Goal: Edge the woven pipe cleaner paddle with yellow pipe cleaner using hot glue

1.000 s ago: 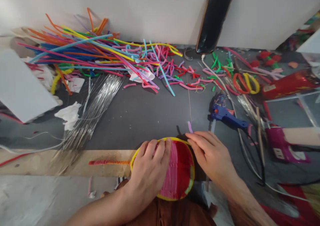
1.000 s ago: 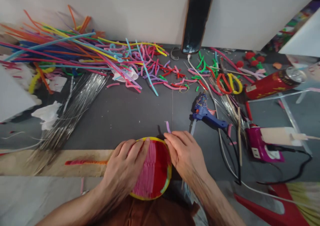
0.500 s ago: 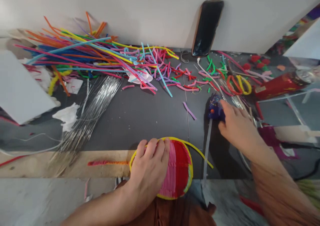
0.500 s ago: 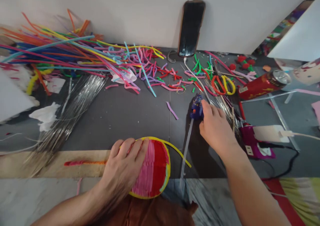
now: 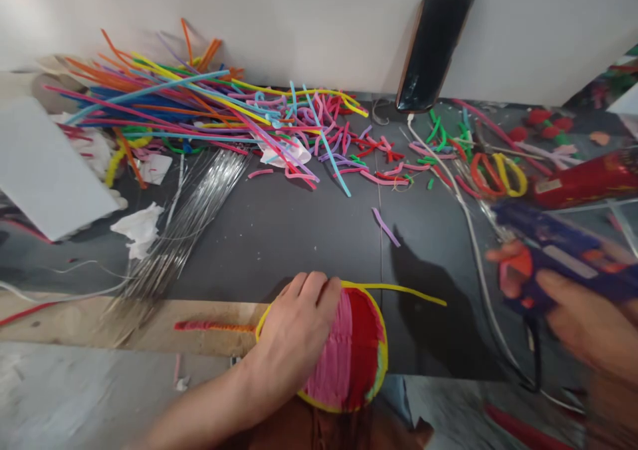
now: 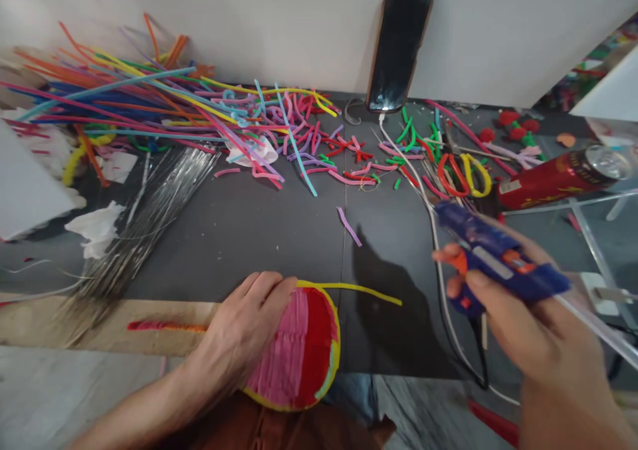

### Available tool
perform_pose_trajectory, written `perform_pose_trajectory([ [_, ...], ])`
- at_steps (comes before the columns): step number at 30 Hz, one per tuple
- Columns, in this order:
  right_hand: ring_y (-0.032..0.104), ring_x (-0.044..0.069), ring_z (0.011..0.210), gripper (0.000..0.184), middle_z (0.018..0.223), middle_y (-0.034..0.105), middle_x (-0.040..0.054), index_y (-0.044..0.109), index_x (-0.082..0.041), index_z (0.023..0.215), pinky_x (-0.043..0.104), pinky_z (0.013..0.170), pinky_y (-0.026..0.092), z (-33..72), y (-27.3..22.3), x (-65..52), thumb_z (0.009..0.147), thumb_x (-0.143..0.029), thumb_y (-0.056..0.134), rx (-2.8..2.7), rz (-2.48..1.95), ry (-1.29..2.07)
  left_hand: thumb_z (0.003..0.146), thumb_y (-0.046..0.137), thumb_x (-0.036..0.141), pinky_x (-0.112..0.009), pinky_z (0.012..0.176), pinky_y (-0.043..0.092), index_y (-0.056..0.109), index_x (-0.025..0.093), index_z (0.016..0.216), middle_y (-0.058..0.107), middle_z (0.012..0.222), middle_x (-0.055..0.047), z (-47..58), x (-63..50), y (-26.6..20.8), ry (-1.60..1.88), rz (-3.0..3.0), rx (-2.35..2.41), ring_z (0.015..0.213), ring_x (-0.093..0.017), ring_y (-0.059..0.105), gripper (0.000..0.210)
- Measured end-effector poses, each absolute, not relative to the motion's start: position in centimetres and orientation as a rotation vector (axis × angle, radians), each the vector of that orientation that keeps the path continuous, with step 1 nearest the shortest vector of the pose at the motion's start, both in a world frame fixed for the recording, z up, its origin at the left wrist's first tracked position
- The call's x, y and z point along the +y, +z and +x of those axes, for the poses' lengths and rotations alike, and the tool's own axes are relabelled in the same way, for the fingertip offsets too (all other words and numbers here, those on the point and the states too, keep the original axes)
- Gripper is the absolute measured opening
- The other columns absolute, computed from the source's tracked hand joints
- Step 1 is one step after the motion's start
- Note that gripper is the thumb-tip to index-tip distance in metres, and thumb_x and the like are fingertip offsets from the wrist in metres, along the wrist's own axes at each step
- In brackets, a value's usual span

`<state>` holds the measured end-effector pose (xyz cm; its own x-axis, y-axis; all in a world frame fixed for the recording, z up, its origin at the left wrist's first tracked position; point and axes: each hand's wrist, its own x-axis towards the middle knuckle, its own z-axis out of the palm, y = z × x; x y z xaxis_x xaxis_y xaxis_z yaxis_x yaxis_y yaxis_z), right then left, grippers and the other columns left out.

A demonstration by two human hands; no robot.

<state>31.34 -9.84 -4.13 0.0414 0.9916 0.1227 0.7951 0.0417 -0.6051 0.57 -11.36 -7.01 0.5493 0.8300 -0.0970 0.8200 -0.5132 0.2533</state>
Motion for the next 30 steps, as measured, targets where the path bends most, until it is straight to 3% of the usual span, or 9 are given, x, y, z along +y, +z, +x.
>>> perform_pose_trajectory([
  [2,0.062,0.018,0.051,0.037,0.091,0.072,0.0117,0.054,-0.032,0.123,0.033,0.045,0.050,30.5,-4.4,-11.0,0.092,-0.047,0.044,-1.605,-1.711,0.958,0.086,0.041,0.004,-0.033,0.078,0.052,0.054,0.015,0.115,0.058,0.097,-0.006,0.5,-11.4,-7.2,0.125,2.516,1.380,0.082,-0.019,0.054,0.033],
  [4,0.060,0.016,0.048,0.033,0.085,0.072,0.0074,0.058,-0.032,0.116,0.031,0.042,0.049,29.4,-4.8,-11.6,0.089,-0.048,0.050,-1.575,-1.648,1.224,0.088,0.041,0.007,-0.033,0.076,0.052,0.055,0.016,0.111,0.056,0.094,-0.005,0.5,-11.6,-7.5,0.154,2.479,1.387,0.081,-0.018,0.053,0.028],
  [9,0.058,0.013,0.050,0.035,0.084,0.070,0.0064,0.055,-0.025,0.117,0.026,0.043,0.048,27.2,-5.5,-11.2,0.090,-0.047,0.048,-1.617,-1.647,1.578,0.090,0.041,0.010,-0.033,0.074,0.053,0.057,0.018,0.104,0.054,0.092,-0.003,0.5,-11.9,-7.7,0.154,2.421,1.406,0.079,-0.017,0.051,0.022],
  [13,0.066,0.020,0.064,0.051,0.083,0.069,0.0095,0.047,-0.020,0.126,0.027,0.045,0.049,26.4,-5.8,-10.5,0.088,-0.055,0.048,-1.473,-1.674,1.772,0.088,0.042,0.006,-0.033,0.076,0.054,0.056,0.017,0.110,0.055,0.097,-0.004,0.5,-12.0,-7.6,0.082,2.446,1.396,0.080,-0.017,0.051,0.028],
  [17,0.069,0.025,0.084,0.063,0.080,0.067,0.0095,0.039,-0.018,0.133,0.030,0.056,0.054,25.6,-5.6,-10.4,0.086,-0.059,0.049,-1.354,-1.717,1.834,0.086,0.045,0.005,-0.033,0.082,0.054,0.052,0.016,0.118,0.056,0.104,-0.005,0.4,-12.4,-7.9,0.030,2.452,1.372,0.086,-0.018,0.052,0.035],
  [21,0.069,0.024,0.082,0.061,0.084,0.067,0.0102,0.040,-0.019,0.132,0.033,0.062,0.055,24.9,-5.1,-10.5,0.086,-0.060,0.048,-1.359,-1.797,1.775,0.084,0.044,0.003,-0.033,0.084,0.054,0.051,0.015,0.118,0.055,0.107,-0.005,0.3,-12.6,-8.3,0.057,2.471,1.373,0.089,-0.019,0.052,0.036],
  [30,0.065,0.018,0.068,0.056,0.083,0.068,0.0088,0.041,-0.020,0.133,0.026,0.053,0.051,25.7,-5.8,-10.6,0.088,-0.052,0.049,-1.511,-1.739,1.746,0.087,0.040,0.006,-0.035,0.083,0.055,0.051,0.014,0.118,0.056,0.108,-0.006,0.0,-13.1,-8.6,0.193,2.444,1.363,0.090,-0.020,0.054,0.034],
])
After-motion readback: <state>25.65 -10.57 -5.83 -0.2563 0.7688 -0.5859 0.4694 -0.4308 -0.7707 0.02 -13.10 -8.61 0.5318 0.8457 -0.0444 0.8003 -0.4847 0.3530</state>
